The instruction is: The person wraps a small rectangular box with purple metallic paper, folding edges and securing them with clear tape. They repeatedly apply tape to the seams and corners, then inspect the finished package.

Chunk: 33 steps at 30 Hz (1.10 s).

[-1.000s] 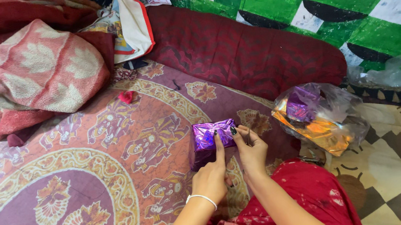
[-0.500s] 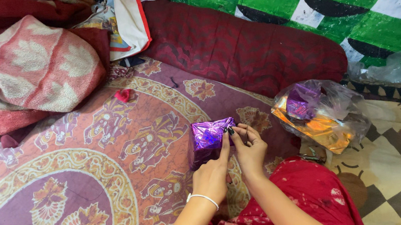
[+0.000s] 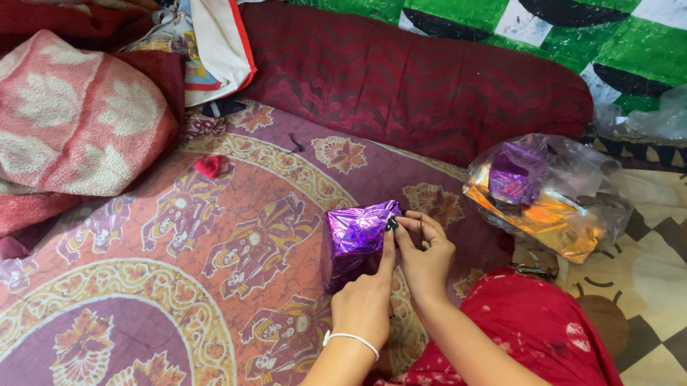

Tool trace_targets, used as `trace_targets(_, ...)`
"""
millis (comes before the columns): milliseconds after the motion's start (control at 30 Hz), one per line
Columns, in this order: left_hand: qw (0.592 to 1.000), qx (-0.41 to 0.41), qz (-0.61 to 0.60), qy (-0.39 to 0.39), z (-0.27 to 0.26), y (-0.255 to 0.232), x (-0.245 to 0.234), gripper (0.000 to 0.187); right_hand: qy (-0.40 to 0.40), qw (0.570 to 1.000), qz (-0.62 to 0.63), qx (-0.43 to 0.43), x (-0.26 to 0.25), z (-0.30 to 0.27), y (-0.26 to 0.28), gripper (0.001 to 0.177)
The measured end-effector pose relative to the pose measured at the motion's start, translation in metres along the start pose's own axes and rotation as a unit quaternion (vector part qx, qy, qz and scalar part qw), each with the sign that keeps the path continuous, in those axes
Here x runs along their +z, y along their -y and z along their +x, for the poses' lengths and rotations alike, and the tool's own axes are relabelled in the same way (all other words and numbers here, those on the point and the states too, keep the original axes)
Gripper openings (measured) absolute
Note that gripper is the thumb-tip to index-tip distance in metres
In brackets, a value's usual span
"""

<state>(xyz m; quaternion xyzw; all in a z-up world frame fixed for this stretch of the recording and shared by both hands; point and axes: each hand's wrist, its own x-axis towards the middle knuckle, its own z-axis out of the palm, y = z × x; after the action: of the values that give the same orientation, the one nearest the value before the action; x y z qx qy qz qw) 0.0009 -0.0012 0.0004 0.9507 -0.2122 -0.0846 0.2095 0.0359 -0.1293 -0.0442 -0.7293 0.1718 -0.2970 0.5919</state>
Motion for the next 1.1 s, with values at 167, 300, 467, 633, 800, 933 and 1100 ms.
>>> trace_targets(167,0.997,-0.015,0.067,-0.018,0.005,-0.003,0.006,0.101,0.006,0.999,0.019,0.035,-0.001,0.0,0.005,0.016)
trace_targets(300,0.993,-0.033,0.11,-0.034,0.009,-0.005,0.016,0.095,0.013,0.998,0.037,0.057,0.0,0.0,0.012,0.017)
trace_targets(467,0.988,-0.041,0.14,-0.046,0.008,0.0,0.025,0.089,0.001,1.0,0.01,0.023,0.001,-0.001,0.011,0.018)
trace_targets(633,0.989,-0.04,0.138,-0.036,0.005,0.001,0.03,0.095,-0.002,0.993,0.077,0.086,0.007,0.004,-0.001,0.053)
trace_targets(800,0.994,-0.047,0.097,-0.027,0.005,0.004,0.032,0.099,-0.005,0.944,0.243,0.222,0.01,0.008,-0.016,0.037)
trace_targets(933,0.992,-0.043,0.116,-0.031,0.001,0.006,0.037,0.098,0.015,0.962,0.189,0.194,0.013,0.006,-0.022,0.04)
trace_targets(1100,0.992,-0.032,0.109,-0.05,0.002,0.007,0.039,0.093,0.026,0.95,0.201,0.239,0.012,0.013,-0.022,0.038)
